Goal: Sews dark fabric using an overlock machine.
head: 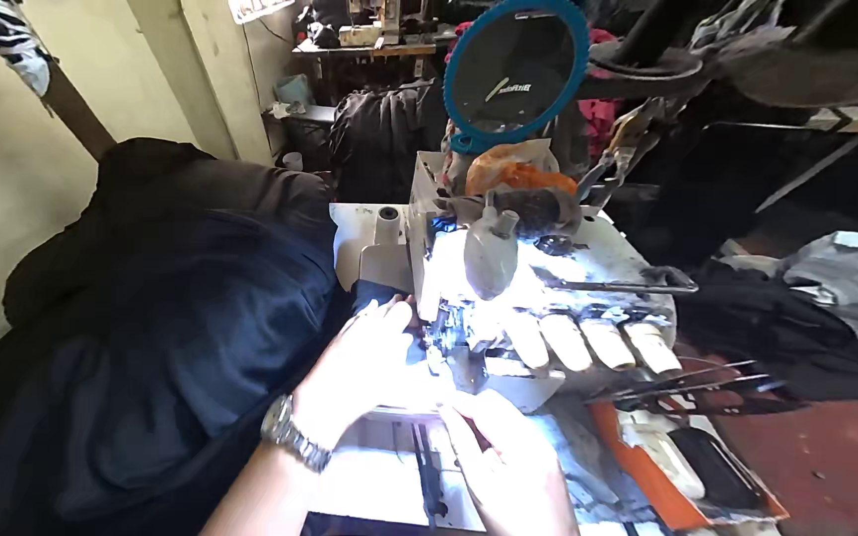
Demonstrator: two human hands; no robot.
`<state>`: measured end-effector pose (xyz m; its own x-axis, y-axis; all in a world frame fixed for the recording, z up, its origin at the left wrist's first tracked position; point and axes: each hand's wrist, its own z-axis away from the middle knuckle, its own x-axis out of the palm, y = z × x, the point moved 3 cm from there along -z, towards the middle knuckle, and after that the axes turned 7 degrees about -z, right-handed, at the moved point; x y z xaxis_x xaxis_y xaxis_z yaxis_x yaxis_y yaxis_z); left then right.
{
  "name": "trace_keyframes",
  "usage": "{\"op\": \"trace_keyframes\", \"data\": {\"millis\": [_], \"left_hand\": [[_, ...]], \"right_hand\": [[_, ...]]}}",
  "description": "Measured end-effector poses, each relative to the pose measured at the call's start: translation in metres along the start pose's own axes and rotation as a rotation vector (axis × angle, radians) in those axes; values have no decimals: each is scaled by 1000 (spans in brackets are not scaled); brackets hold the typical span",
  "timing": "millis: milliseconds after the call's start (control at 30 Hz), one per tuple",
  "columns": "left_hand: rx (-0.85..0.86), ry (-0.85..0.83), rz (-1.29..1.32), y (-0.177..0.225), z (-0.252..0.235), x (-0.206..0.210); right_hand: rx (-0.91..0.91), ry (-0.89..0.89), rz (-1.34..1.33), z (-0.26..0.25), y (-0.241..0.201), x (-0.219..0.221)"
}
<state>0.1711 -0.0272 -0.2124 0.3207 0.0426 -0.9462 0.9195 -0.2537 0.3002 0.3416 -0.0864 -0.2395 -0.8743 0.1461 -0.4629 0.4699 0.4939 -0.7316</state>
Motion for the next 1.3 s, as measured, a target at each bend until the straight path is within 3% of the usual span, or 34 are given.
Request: {"op": "trace_keyframes", "data": {"millis": [67, 133, 233, 400, 500, 633, 767, 867, 967, 1100, 1300], "left_hand": [[-100, 41, 42, -4, -18, -8], [-188, 215, 58, -9, -27, -8], [-331, 250, 188, -19, -24, -2], [-307, 677, 266, -23, 23, 1], [-147, 846, 282, -2, 64, 4], [36, 772, 303, 32, 92, 12], [132, 790, 327, 41, 79, -11], [260, 868, 175, 52, 55, -40], [369, 821, -50, 66, 30, -66], [420, 778, -235, 66, 6, -85], [445, 728, -201, 70, -1, -96]], "right_hand": [[55, -41, -28, 0, -6, -3], [102, -72, -54, 3, -10, -4], [135, -86, -80, 4, -11, -7], [105, -44, -97, -7, -18, -10], [42, -34, -184, -11, -22, 0], [-55, -147, -315, -3, -16, 9], [48, -129, -110, 1, 0, -16], [97, -142, 30, 2, 4, -33], [106, -228, 38, 7, 0, -33], [70, -283, -20, 12, -4, -25], [59, -312, -26, 13, -7, -22]]}}
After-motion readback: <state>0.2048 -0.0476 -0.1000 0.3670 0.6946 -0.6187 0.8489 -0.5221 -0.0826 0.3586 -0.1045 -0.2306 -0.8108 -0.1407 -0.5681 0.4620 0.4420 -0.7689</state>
